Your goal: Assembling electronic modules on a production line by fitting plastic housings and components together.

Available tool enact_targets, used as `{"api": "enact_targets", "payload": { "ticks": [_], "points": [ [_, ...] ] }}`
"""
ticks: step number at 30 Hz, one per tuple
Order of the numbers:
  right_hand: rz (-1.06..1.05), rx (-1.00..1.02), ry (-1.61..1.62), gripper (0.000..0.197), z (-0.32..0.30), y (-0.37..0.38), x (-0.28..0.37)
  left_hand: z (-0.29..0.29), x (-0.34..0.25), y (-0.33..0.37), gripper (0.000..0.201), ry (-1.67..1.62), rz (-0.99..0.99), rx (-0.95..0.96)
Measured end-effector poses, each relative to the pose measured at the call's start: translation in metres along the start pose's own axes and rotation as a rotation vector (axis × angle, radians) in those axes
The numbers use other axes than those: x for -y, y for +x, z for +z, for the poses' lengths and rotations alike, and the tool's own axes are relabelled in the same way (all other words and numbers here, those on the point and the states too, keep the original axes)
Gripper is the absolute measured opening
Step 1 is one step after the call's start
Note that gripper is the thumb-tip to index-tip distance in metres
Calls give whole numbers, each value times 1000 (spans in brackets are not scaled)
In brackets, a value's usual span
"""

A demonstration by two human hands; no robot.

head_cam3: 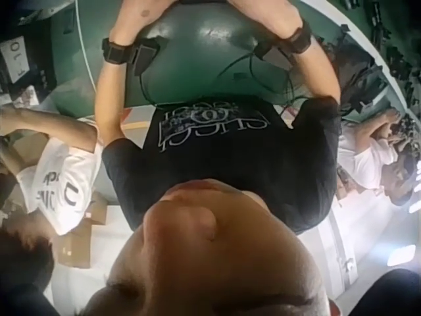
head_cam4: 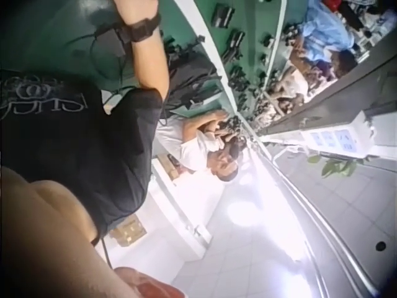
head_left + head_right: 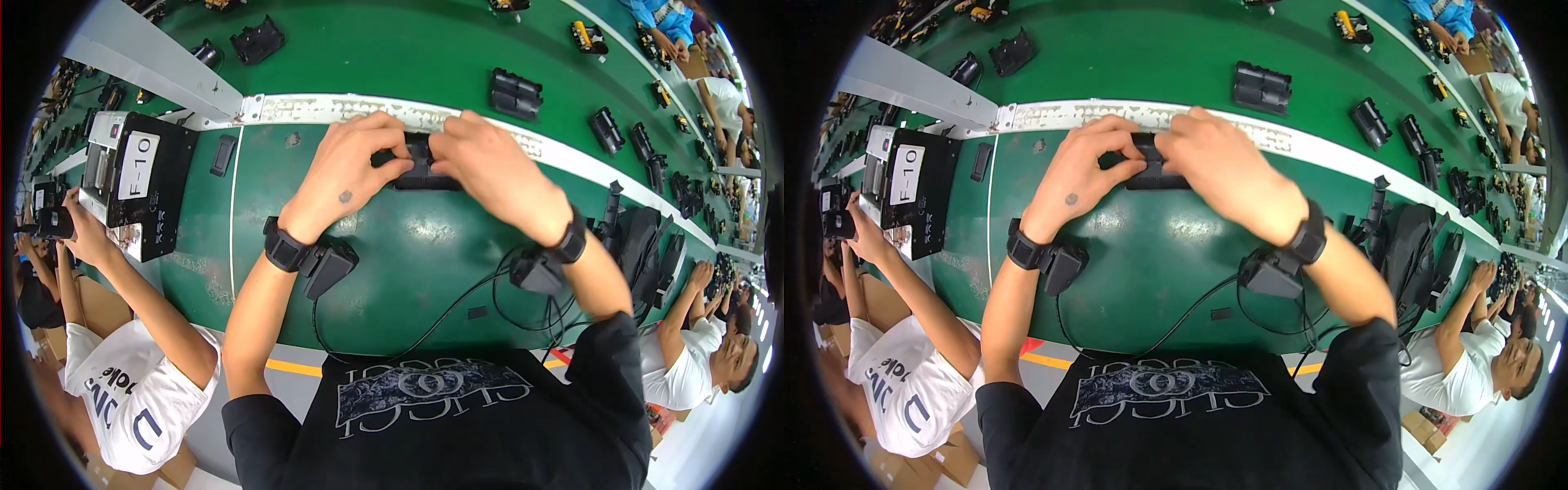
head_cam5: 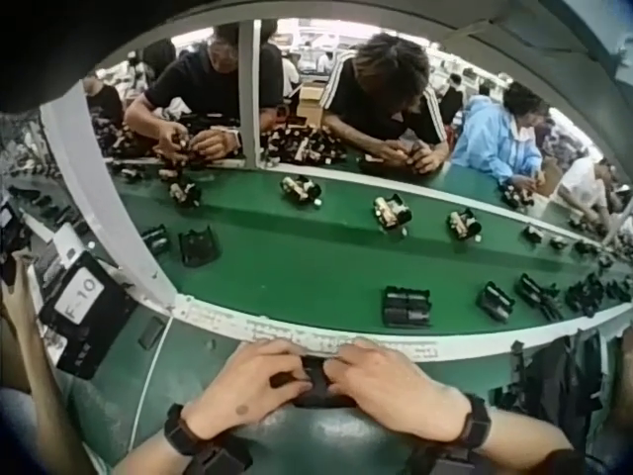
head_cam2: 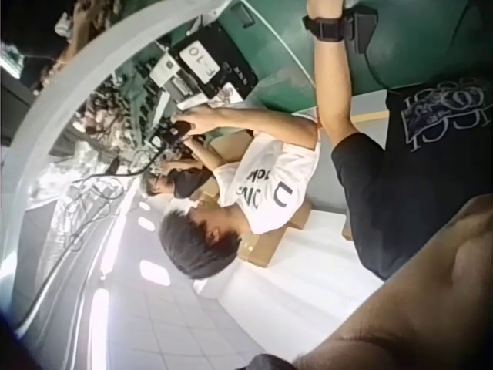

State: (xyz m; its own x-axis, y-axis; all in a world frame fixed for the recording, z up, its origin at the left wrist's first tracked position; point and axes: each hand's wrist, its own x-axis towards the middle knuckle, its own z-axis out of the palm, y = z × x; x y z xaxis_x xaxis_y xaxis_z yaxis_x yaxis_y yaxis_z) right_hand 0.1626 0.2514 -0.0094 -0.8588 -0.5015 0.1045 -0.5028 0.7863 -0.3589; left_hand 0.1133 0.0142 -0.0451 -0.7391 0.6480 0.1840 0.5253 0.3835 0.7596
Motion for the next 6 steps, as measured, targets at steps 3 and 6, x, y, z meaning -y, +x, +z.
{"api": "enact_targets", "payload": {
  "ticks": [3,6],
  "points": [
    [1,86,-15,18,1,2,4,2,2,-4,15,-59,3,5],
    [76,106,-61,17,1,6,12,-5,-1,-1,17,-43,-20,14]
  ]
}}
